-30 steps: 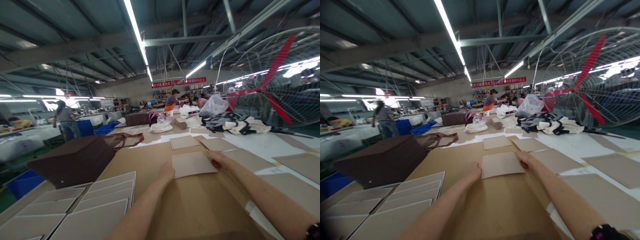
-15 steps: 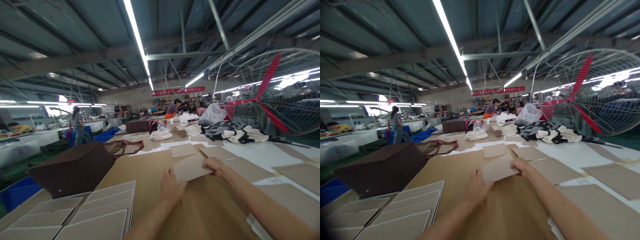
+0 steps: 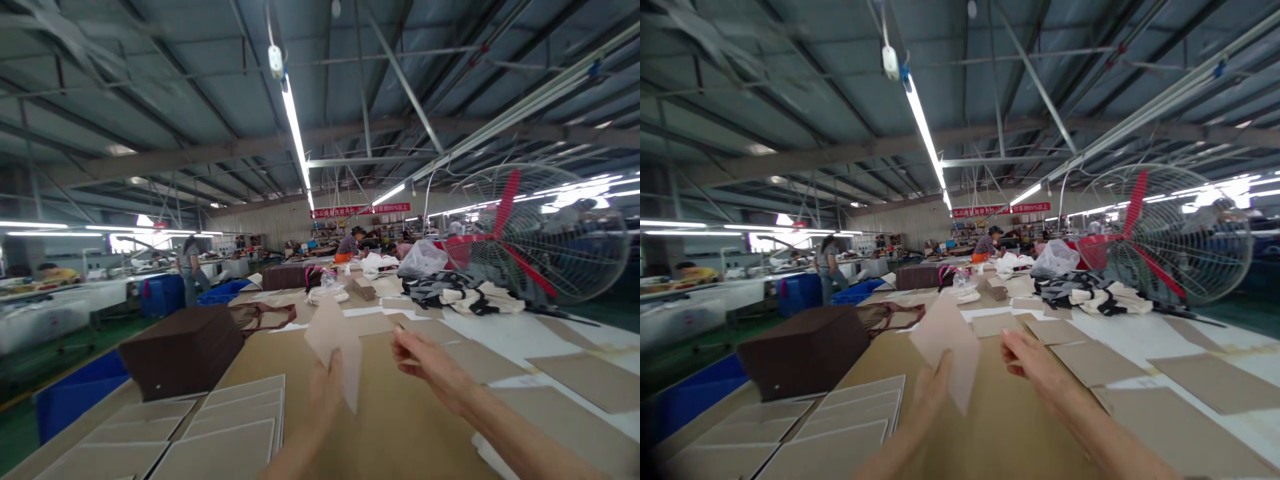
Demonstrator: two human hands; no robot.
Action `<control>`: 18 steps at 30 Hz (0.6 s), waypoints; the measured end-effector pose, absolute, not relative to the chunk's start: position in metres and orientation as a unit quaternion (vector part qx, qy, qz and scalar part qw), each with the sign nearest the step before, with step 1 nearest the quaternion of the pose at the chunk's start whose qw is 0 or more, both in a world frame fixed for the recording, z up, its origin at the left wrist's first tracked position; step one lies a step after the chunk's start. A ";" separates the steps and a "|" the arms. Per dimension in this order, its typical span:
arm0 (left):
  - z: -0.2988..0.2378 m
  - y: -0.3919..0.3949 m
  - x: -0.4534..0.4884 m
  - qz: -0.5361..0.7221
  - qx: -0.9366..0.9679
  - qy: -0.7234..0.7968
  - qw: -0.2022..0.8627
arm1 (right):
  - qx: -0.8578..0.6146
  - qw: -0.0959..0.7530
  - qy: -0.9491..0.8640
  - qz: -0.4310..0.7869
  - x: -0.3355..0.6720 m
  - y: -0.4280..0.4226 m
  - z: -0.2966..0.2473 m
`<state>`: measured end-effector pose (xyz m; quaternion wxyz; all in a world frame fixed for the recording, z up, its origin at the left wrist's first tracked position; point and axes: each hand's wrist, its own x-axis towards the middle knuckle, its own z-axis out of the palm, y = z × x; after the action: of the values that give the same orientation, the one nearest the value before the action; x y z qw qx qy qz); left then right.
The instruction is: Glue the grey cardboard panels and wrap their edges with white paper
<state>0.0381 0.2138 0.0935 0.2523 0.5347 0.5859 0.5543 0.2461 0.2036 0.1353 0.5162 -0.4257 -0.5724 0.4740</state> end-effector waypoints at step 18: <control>0.078 0.081 0.106 0.679 0.201 0.308 0.635 | -0.476 0.612 -0.528 0.346 0.260 0.124 0.107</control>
<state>0.1061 0.0811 0.0781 0.6353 0.2008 0.3079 0.6791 0.2597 0.1237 0.1066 0.6124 -0.4757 -0.5281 0.3462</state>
